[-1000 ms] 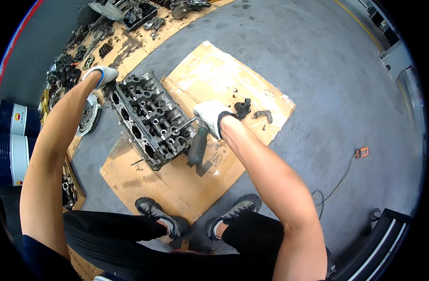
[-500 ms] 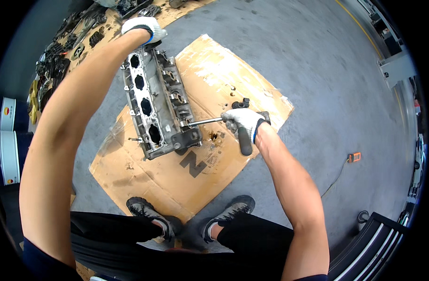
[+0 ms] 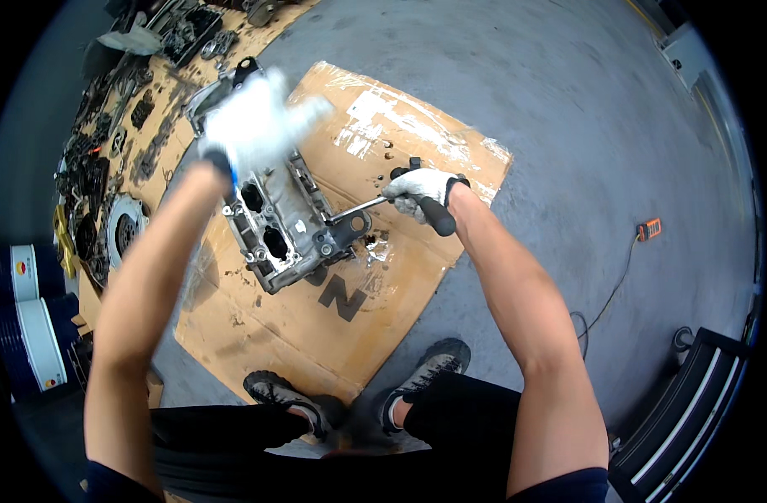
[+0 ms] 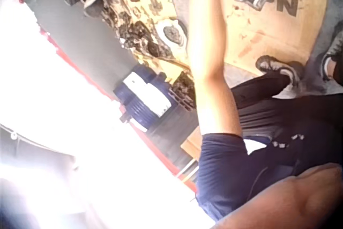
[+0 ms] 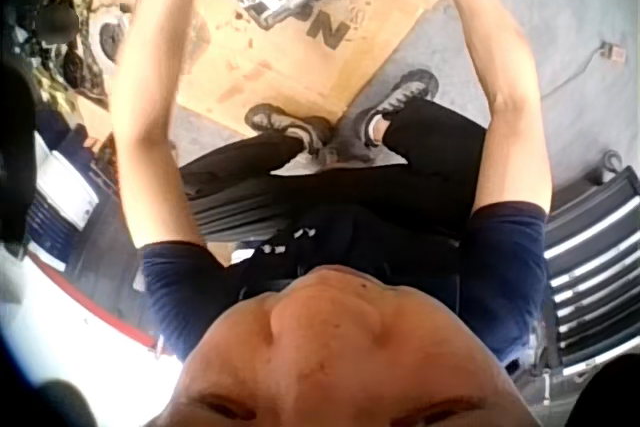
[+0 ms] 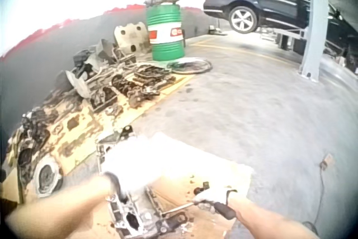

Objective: The person disassembles a cylinder head by removing bolts and components using a ratchet and wrench. They remove several bolts and small parts, place them on cardboard, and inspect the cylinder head. The person then moves to a tool chest and opens a drawer.

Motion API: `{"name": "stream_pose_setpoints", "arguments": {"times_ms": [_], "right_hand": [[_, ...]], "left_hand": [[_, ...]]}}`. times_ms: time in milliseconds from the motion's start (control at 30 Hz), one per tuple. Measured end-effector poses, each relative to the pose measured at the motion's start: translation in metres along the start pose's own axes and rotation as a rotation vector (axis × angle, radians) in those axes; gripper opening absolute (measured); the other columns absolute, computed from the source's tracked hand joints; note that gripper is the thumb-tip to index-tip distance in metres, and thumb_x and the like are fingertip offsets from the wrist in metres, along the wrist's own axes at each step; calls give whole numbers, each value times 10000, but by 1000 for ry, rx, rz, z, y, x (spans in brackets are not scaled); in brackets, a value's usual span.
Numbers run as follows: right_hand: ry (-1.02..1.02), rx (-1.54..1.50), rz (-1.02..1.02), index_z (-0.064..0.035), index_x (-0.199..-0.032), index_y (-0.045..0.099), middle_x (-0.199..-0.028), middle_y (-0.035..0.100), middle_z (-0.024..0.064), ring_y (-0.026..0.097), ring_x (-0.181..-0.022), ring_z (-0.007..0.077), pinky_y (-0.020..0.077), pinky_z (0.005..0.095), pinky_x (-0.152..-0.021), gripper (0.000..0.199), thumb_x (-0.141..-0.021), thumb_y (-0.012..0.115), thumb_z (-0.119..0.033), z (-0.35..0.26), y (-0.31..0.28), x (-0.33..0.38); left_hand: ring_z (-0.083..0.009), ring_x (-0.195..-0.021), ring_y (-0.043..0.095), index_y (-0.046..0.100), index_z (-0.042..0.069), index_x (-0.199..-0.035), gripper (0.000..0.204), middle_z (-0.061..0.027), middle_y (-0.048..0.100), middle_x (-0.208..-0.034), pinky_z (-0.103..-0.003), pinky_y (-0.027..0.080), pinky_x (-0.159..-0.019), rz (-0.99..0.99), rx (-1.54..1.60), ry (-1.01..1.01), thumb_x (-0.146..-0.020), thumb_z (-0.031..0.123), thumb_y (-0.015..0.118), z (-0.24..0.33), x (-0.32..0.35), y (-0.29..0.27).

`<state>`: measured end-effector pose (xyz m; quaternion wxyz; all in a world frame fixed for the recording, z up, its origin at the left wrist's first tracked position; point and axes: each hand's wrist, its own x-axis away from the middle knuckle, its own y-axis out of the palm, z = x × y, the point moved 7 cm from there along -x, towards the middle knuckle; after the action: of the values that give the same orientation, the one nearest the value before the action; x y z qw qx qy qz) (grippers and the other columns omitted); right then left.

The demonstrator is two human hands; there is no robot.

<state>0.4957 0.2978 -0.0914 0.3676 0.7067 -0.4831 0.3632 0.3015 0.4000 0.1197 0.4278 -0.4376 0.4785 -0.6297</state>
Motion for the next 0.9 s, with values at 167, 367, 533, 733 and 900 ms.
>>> {"name": "stream_pose_setpoints", "arguments": {"times_ms": [167, 367, 533, 733, 900], "right_hand": [[-98, -39, -21, -63, -865, 621, -724, 609, 33, 582, -528, 104, 511, 246, -446, 165, -955, 647, -200, -12, 2, 11], [-93, -130, -76, -18, -985, 554, -887, 628, 161, 679, -689, 233, 609, 355, -580, 139, -891, 622, -96, -11, 29, 64], [-79, -6, -59, -3, -842, 538, -672, 591, 137, 580, -473, 196, 506, 316, -409, 68, -867, 476, 13, -27, 102, 112], [-218, -99, 57, -24, -877, 556, -642, 571, 115, 648, -544, 234, 531, 401, -440, 113, -916, 452, -47, -40, 156, 131], [-273, -244, 105, -37, -843, 504, -647, 530, 87, 565, -463, 175, 525, 320, -411, 28, -849, 503, -9, -50, 129, 140]], "left_hand": [[-339, -945, 691, 585, 2, -1172, 536, -205, 704, -1026, -447, 429, -1085, -93, -29, 296, -855, 417, 710, 56, 105, 93], [-437, -996, 608, 547, -12, -942, 285, -247, 658, -887, -492, 469, -936, 52, 48, 445, -813, 190, 701, 28, 127, 89], [-341, -799, 633, 538, 10, -951, 231, -148, 627, -819, -438, 518, -750, 93, 189, 458, -806, 76, 706, -31, 171, 70], [-360, -719, 623, 556, 9, -863, 176, -166, 615, -749, -437, 506, -674, 134, 242, 287, -804, 72, 710, -67, 190, 64], [-407, -784, 670, 520, -20, -1006, 289, -192, 670, -823, -479, 540, -731, 12, 100, 363, -839, 126, 706, -56, 168, 51]]}}
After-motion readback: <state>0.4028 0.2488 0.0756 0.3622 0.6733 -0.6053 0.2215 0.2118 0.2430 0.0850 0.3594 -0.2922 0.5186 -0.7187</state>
